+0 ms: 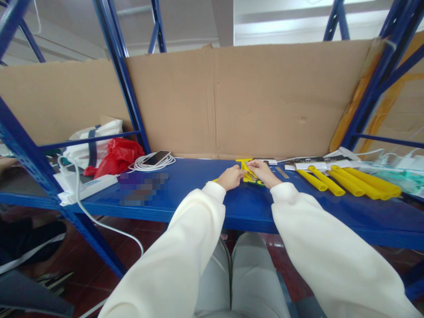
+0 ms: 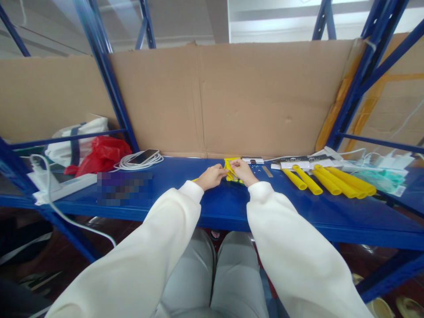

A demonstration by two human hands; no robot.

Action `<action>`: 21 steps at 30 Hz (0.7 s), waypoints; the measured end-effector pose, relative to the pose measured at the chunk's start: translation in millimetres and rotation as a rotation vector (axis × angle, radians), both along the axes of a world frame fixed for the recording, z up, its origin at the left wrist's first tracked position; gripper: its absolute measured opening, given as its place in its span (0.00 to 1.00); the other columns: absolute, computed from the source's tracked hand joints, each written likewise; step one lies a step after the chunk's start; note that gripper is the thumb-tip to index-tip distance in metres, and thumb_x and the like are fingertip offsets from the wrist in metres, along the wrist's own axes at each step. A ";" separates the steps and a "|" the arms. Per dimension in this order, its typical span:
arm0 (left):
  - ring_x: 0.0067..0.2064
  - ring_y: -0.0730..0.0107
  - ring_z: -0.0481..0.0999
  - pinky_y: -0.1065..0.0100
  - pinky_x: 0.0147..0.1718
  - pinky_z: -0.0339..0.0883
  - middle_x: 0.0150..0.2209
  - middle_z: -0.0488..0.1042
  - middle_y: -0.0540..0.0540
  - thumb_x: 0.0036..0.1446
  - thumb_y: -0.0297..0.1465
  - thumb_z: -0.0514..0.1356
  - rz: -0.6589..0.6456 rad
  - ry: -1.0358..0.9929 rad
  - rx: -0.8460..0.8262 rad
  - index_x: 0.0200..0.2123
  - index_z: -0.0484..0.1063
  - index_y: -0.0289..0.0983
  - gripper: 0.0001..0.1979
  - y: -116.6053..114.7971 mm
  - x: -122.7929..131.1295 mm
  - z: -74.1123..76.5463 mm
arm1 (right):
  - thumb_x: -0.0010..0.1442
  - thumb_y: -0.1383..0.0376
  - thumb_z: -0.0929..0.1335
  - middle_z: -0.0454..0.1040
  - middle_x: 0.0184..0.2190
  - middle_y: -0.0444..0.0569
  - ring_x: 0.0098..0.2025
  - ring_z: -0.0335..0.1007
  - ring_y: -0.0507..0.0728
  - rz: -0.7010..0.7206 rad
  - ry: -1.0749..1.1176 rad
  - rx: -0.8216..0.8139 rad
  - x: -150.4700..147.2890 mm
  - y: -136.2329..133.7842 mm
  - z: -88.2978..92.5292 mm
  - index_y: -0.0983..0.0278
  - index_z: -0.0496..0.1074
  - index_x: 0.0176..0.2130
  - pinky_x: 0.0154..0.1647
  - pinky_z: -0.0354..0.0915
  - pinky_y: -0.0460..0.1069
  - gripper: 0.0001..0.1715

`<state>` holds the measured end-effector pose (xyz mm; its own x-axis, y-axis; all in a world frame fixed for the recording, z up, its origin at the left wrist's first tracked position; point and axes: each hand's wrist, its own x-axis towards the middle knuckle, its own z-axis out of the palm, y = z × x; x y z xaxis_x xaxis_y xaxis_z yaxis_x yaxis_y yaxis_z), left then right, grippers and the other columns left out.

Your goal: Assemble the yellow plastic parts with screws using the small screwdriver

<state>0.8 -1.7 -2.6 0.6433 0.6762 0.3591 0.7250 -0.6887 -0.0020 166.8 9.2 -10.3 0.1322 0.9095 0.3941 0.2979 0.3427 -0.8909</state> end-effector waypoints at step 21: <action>0.43 0.59 0.78 0.62 0.45 0.70 0.43 0.72 0.38 0.66 0.26 0.49 0.041 0.022 -0.013 0.53 0.76 0.38 0.19 -2.0 3.1 1.3 | 0.53 0.69 0.71 0.72 0.23 0.43 0.30 0.72 0.53 -0.146 -0.138 -0.005 -5.6 1.0 -0.9 0.62 0.67 0.28 0.36 0.69 0.47 0.08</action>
<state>3.9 -3.7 -1.3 0.6226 0.7065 0.3365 0.7524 -0.6586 -0.0095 161.2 10.2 -11.3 0.2079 0.8867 0.4131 0.4639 0.2824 -0.8397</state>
